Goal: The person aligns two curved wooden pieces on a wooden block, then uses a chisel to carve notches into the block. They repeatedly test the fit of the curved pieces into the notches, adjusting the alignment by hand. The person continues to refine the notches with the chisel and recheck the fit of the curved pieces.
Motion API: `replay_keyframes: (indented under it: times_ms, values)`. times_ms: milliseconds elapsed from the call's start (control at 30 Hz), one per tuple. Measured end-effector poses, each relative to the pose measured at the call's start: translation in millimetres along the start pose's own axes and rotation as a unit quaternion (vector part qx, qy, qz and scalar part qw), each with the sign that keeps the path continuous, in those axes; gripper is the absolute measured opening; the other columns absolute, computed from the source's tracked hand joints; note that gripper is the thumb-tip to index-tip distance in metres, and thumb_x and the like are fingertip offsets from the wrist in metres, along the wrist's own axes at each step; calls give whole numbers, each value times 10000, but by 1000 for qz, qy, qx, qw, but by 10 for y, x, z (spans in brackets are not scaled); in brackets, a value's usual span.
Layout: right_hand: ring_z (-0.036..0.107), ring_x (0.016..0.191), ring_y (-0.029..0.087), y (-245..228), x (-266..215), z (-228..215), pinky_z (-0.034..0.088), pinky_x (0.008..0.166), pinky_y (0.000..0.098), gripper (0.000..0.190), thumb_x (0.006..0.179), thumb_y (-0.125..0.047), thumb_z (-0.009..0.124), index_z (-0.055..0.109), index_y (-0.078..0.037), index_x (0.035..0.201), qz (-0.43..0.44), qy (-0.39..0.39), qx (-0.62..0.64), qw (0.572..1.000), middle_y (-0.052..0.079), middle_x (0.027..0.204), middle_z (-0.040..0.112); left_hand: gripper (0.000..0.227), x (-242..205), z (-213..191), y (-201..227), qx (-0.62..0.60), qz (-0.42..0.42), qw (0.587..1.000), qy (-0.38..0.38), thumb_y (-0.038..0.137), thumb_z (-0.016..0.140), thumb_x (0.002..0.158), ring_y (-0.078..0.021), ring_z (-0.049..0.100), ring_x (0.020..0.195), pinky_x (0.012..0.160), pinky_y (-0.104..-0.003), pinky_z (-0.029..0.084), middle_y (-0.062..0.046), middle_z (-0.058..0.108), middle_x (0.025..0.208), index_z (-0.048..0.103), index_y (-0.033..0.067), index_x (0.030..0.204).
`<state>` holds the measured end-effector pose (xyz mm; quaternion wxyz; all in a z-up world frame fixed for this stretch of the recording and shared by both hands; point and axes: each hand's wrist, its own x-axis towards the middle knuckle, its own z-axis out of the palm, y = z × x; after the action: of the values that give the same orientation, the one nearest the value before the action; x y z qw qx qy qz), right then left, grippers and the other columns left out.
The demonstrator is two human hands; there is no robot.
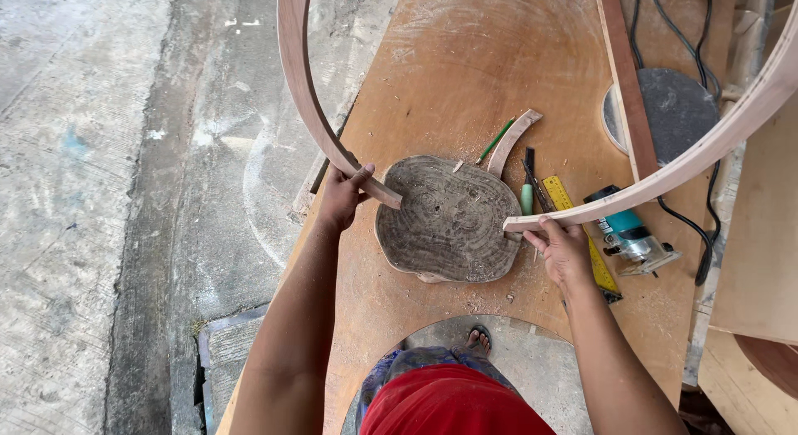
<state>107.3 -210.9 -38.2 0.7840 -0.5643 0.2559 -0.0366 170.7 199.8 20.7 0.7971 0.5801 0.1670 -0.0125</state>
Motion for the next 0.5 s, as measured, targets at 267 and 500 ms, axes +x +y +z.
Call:
replay_keyframes:
  times_ms: [267, 500]
  values:
    - [664, 980, 254, -53, -321, 184, 596, 978, 521, 352, 948, -77, 706, 486, -35, 1220, -47, 38, -4, 998, 62, 1069, 456, 429, 180, -164, -267, -35, -18, 999, -37, 234, 812, 931, -181, 595, 964, 854, -421, 651, -18, 528, 1012, 469, 133, 1170]
    - [681, 1008, 255, -55, -642, 337, 582, 1026, 481, 310, 945, -68, 679, 521, -78, 1211, -64, 56, -5, 996, 95, 1119, 523, 367, 315, -353, -551, -85, 41, 993, -65, 111, 747, 949, -154, 656, 958, 864, -326, 660, -13, 552, 1008, 440, 164, 1142]
